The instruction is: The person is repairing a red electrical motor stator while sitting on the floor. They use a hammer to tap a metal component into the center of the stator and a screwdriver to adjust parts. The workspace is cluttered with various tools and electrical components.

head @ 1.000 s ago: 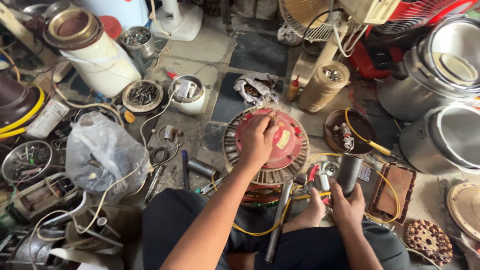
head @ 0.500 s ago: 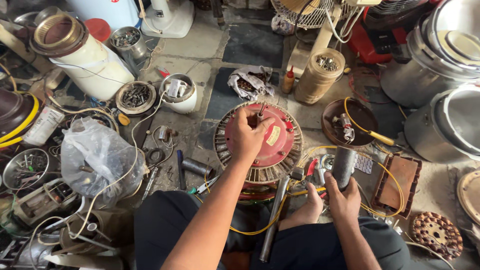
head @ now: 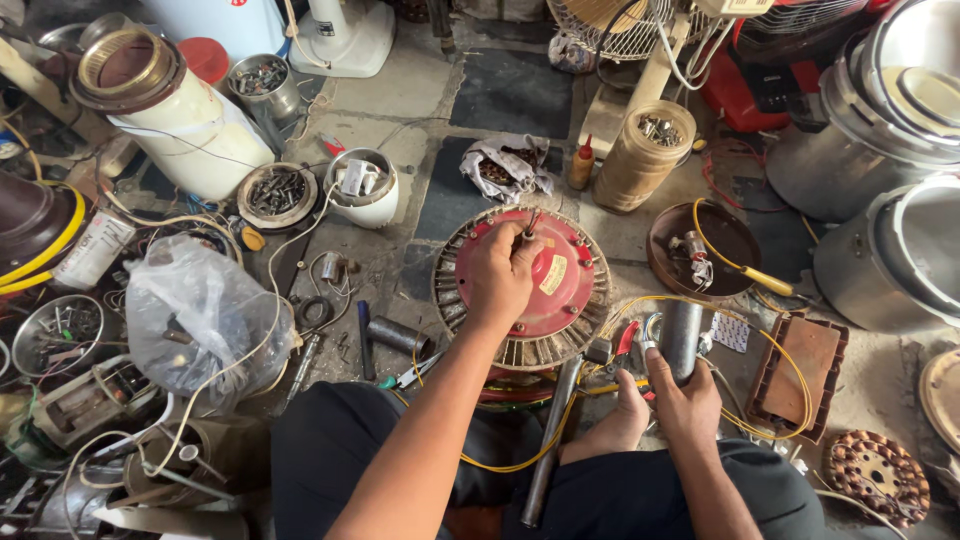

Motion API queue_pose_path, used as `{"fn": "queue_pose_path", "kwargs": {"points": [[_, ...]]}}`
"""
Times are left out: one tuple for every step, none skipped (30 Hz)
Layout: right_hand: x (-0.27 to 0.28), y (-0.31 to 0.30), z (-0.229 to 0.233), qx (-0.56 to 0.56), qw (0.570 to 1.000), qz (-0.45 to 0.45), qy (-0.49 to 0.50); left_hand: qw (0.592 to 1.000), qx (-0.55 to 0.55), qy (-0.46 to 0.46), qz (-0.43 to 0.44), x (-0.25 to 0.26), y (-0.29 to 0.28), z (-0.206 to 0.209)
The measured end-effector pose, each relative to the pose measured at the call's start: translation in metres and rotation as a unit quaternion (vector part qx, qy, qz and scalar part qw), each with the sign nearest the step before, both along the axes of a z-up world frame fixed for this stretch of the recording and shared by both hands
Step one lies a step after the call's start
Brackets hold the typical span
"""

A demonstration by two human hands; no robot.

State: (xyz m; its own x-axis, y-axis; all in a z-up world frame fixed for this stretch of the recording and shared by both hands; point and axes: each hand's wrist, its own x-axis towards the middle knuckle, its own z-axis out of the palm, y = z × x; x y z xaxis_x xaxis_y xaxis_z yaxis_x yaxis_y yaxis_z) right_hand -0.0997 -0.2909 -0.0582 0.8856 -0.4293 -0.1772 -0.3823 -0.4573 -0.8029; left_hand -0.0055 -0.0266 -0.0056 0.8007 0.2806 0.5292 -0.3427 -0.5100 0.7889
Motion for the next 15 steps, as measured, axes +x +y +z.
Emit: {"fn": "queue_pose_path", "kwargs": {"points": [[0.001, -0.003, -0.005, -0.02, 1.0, 0.0, -0.007, 1.0, 0.009, 0.012, 0.01, 0.0, -0.001, 0.001], [0.003, -0.005, -0.012, -0.04, 0.999, 0.0, -0.013, 0.999, 0.018, 0.025, 0.02, 0.001, -0.001, 0.002], [0.006, -0.009, -0.021, -0.061, 0.998, 0.001, -0.019, 1.0, 0.016, 0.008, 0.016, 0.003, -0.001, 0.004], [0.013, -0.013, -0.032, -0.109, 0.994, 0.012, 0.004, 1.0, 0.014, -0.008, 0.015, 0.003, 0.0, 0.003], [0.024, -0.019, -0.043, -0.156, 0.987, 0.024, 0.027, 1.0, 0.011, -0.023, 0.013, 0.002, 0.001, 0.003], [0.03, -0.025, -0.055, -0.204, 0.977, 0.035, 0.051, 1.0, -0.024, -0.003, -0.012, 0.0, 0.001, 0.001], [0.035, -0.029, -0.066, -0.218, 0.974, 0.041, 0.051, 0.998, -0.058, 0.017, -0.036, -0.002, 0.002, 0.0], [0.046, -0.026, -0.075, -0.231, 0.971, 0.052, 0.045, 0.994, -0.09, 0.032, -0.056, -0.002, 0.008, 0.001], [0.052, -0.022, -0.079, -0.244, 0.967, 0.063, 0.038, 0.998, -0.051, -0.017, -0.043, -0.008, 0.015, 0.0], [0.056, -0.018, -0.077, -0.15, 0.987, 0.026, 0.056, 0.997, -0.01, -0.066, -0.032, -0.019, 0.026, -0.004], [0.058, -0.012, -0.071, -0.055, 0.996, -0.009, 0.074, 0.993, 0.031, -0.114, -0.021, -0.029, 0.039, -0.008], [0.059, -0.007, -0.059, 0.04, 0.994, -0.045, 0.092, 0.991, 0.072, -0.113, -0.004, -0.036, 0.055, -0.015], [0.06, 0.0, -0.043, 0.178, 0.98, -0.071, 0.044, 0.987, 0.112, -0.11, 0.014, -0.042, 0.074, -0.022], [0.055, 0.008, -0.025, 0.311, 0.945, -0.097, -0.001, 0.983, 0.151, -0.105, 0.028, -0.046, 0.086, -0.031], [0.05, 0.019, -0.006, 0.437, 0.89, -0.122, -0.046, 0.99, 0.136, -0.017, 0.029, -0.045, 0.092, -0.04]]}}
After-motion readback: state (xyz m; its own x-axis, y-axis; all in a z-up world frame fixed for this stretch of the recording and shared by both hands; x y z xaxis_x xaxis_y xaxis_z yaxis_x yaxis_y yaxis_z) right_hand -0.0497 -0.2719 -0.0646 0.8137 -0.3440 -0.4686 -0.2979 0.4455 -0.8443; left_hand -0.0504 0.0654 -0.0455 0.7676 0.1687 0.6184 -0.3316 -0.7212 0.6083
